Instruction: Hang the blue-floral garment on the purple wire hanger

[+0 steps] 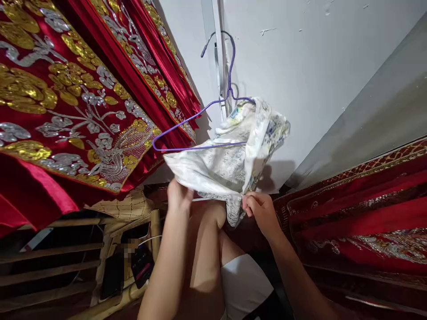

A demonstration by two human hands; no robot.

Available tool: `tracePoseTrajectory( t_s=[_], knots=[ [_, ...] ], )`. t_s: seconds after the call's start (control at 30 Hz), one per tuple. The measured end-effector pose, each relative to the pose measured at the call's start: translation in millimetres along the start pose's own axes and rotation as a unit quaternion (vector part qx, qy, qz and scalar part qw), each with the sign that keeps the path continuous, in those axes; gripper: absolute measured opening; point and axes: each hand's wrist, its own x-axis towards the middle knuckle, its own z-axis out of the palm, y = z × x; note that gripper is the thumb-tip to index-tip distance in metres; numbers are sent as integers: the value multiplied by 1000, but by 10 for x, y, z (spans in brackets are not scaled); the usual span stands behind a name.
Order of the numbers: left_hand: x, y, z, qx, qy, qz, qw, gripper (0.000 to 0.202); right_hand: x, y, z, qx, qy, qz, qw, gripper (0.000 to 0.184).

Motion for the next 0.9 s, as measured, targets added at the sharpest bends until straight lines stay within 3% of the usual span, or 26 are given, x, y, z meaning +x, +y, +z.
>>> tracePoseTrajectory(
  t_s=[0.1,0.23,0.3,0.37,0.43,0.5,0.57,0.63,0.7,0.77,0.83,0.9],
  knots=[
    [-293,-300,117,63,-43,-64,995,16,-94,183,-120,-9,-12,18,1000,34],
    [-685,-223,308,78,-205,7,976,32,-40,288,-268,-79,-2,-5,997,45],
    [-880,-117,406,134,-298,67,943,31,55,205,-253,-50,-10,-29,998,52],
    [-1030,-39,485,214,-372,160,889,24,152,37,-175,19,-89,2,996,64],
    [-1084,4,519,283,-387,266,837,18,221,-169,-72,85,-193,62,976,77],
    [-1029,30,494,325,-366,327,808,13,268,-366,5,124,-256,90,954,83],
    [-909,59,413,343,-373,305,806,15,319,-529,14,134,-298,87,941,80],
    [-796,98,291,353,-419,231,804,22,397,-668,-52,100,-349,80,928,64],
    [-741,142,153,375,-469,162,783,28,505,-801,-165,41,-376,51,924,51],
    [-745,182,21,409,-510,122,747,30,638,-928,-275,-21,-333,-27,942,35],
    [-772,224,-89,451,-537,104,705,27,804,-1019,-342,-99,-226,-146,958,20],
    [-778,288,-171,523,-528,100,661,18,1015,-1030,-350,-191,-109,-259,941,32]
  ],
)
